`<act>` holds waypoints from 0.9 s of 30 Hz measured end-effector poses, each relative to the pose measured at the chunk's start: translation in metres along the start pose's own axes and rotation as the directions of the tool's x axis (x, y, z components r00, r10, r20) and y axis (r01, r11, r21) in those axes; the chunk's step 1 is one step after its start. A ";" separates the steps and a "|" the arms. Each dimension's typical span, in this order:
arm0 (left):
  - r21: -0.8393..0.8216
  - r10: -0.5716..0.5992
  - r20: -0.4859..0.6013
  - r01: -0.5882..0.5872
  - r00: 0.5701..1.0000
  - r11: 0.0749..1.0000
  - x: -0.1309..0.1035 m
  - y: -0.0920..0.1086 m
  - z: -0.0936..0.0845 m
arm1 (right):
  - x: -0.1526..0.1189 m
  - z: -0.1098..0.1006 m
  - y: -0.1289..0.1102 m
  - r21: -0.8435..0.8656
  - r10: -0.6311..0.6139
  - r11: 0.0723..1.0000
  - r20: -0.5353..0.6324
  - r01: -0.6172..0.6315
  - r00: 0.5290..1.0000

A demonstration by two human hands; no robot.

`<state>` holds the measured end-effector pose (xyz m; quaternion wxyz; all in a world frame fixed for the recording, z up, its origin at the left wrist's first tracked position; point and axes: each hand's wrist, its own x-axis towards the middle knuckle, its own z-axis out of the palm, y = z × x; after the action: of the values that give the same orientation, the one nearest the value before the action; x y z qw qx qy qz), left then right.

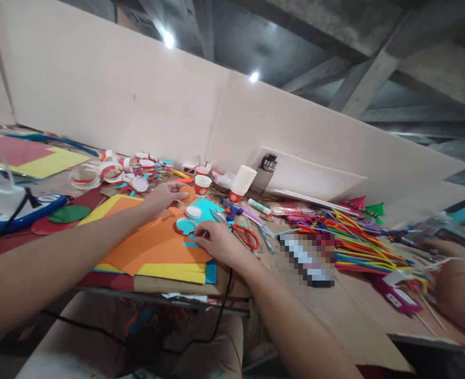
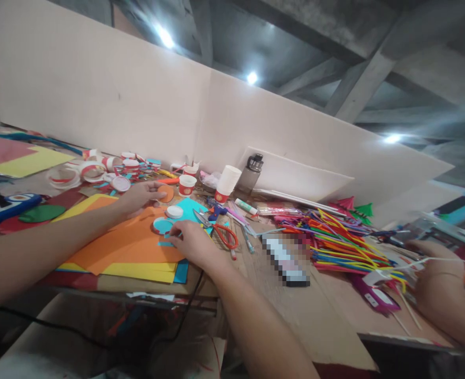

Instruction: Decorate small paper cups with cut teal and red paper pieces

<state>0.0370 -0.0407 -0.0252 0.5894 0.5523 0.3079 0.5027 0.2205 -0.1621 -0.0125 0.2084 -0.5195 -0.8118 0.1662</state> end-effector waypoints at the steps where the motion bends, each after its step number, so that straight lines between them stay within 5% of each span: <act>1: -0.002 0.006 0.001 -0.006 1.000 1.000 0.000 0.000 -0.001 | 0.000 0.000 0.001 0.006 0.006 1.000 -0.013 -0.006 1.000; 10: 0.055 -0.017 0.062 0.013 0.998 0.998 0.001 -0.007 -0.001 | 0.005 -0.003 0.012 0.112 0.023 0.994 -0.058 -0.017 0.998; 18: 0.093 -0.040 0.141 0.027 0.989 0.995 -0.009 -0.006 0.010 | 0.012 -0.007 0.025 0.318 0.123 0.947 -0.249 -0.039 0.961; 27: 0.105 -0.028 0.150 0.012 0.988 0.994 -0.013 0.000 0.017 | 0.011 -0.011 0.023 0.373 0.198 0.922 -0.218 -0.106 0.956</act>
<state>0.0487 -0.0587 -0.0240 0.5865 0.6155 0.2937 0.4369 0.2397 -0.1421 -0.0123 0.3868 -0.5519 -0.6918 0.2592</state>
